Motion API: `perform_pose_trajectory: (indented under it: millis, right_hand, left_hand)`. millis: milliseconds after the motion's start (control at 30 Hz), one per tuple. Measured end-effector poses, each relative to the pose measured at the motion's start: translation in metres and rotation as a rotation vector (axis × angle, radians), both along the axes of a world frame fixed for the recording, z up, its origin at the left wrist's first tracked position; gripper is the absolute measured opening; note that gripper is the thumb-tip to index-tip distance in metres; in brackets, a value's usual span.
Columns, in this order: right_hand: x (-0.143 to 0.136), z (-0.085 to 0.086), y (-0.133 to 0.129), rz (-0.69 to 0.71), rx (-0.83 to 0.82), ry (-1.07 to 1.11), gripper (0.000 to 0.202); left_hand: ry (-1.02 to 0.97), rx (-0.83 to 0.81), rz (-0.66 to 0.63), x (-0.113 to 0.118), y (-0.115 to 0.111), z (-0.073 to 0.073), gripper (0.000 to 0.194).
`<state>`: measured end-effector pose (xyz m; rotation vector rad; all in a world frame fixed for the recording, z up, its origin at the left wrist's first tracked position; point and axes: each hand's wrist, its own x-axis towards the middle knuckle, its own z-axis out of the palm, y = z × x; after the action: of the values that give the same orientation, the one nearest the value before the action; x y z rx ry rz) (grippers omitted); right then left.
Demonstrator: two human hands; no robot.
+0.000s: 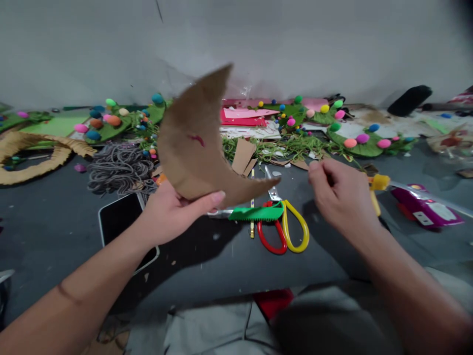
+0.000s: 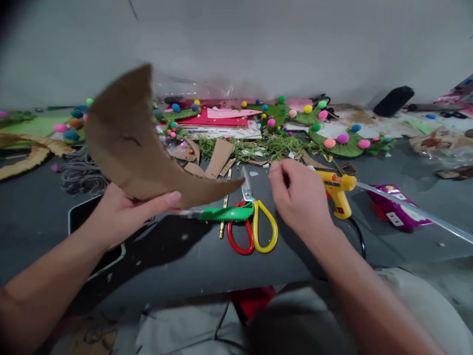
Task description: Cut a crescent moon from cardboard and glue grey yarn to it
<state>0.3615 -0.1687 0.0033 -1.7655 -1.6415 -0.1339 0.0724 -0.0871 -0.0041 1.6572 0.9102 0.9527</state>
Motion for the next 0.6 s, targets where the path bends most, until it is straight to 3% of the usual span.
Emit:
perform_pose_trajectory:
  millis: [67,133,267,400,600]
  right_hand:
    - [0.006,-0.005,0.001,0.04,-0.094,-0.009,0.038]
    - [0.001,-0.012,0.0,0.202,-0.151,0.011,0.018]
    - [-0.027,-0.027,-0.006,0.518,-0.237,-0.12,0.043]
    - [-0.045,-0.034,-0.008,0.572,-0.272,-0.279,0.027]
    - [-0.027,-0.024,-0.02,0.494,-0.264,-0.255,0.033]
  left_hand:
    - [-0.006,-0.045,0.04,-0.004,0.007,-0.003,0.028]
    - [-0.008,-0.048,0.073,-0.005,0.013,-0.007,0.029]
    - [-0.05,-0.085,0.079,-0.004,0.018,-0.014,0.031]
    - [-0.159,-0.266,-0.003,-0.002,0.018,-0.016,0.044]
    - [-0.182,-0.21,0.025,-0.003,0.029,-0.014,0.053]
